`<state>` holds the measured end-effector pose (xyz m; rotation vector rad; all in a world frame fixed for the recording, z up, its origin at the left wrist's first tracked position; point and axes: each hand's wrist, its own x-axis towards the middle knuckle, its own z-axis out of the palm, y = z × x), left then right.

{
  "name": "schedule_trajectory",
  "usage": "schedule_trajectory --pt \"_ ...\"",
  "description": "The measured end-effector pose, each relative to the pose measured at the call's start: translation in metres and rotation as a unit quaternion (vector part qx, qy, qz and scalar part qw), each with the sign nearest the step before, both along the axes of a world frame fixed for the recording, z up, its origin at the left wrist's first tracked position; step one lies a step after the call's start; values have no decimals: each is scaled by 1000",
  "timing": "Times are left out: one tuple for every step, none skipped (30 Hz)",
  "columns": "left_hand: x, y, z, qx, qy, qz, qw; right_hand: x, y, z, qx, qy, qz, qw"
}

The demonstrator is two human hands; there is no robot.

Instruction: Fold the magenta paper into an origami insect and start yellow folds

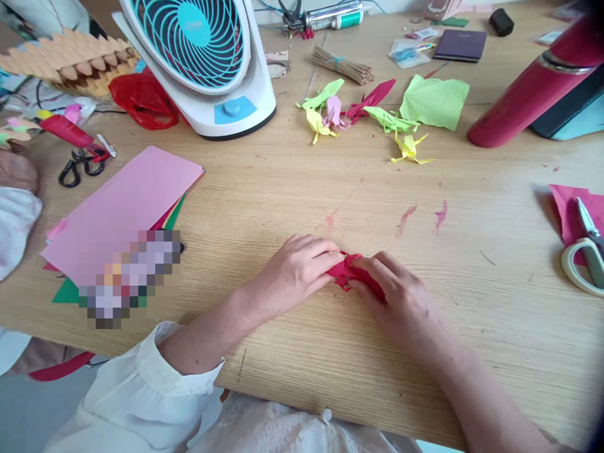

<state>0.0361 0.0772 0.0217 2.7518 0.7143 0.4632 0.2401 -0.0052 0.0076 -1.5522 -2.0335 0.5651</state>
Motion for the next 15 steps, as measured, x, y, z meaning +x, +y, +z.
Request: schedule_trajectory --pt "0 0 0 -5 0 -2 1000 0 1 2 -3 15 -4 1000" --pt "0 0 1 -9 1 -5 1000 1 1 3 -6 28 -5 1000" --pt "0 0 1 -11 3 -7 1000 1 2 5 -9 37 -5 999" --pt "0 0 1 -12 4 -8 1000 1 2 6 -10 42 -2 999" --pt "0 0 2 -12 3 -8 1000 1 3 7 -10 45 1 999" --pt "0 0 2 -11 0 -7 1000 1 3 8 -8 46 3 999" --pt "0 0 2 -8 -4 -7 1000 1 3 8 -5 47 3 999" --pt "0 -1 2 -5 -7 -11 1000 1 2 8 -2 48 3 999" --pt "0 -1 2 -2 -10 -18 1000 0 2 7 -2 50 1 999" --pt "1 -1 2 1 -13 -26 1000 0 2 7 -3 53 -1 999" --pt "1 -1 2 3 -15 -33 999 1 2 7 -6 56 -2 998" --pt "1 -1 2 3 -16 -39 999 1 1 8 -10 59 -4 998" --pt "1 -1 2 -1 -18 -42 999 2 1 9 -15 63 -5 998" --pt "1 -1 2 -7 -20 -42 999 3 1 10 -20 68 -5 997" --pt "1 0 2 -13 -23 -39 999 4 1 11 -26 74 -6 997"
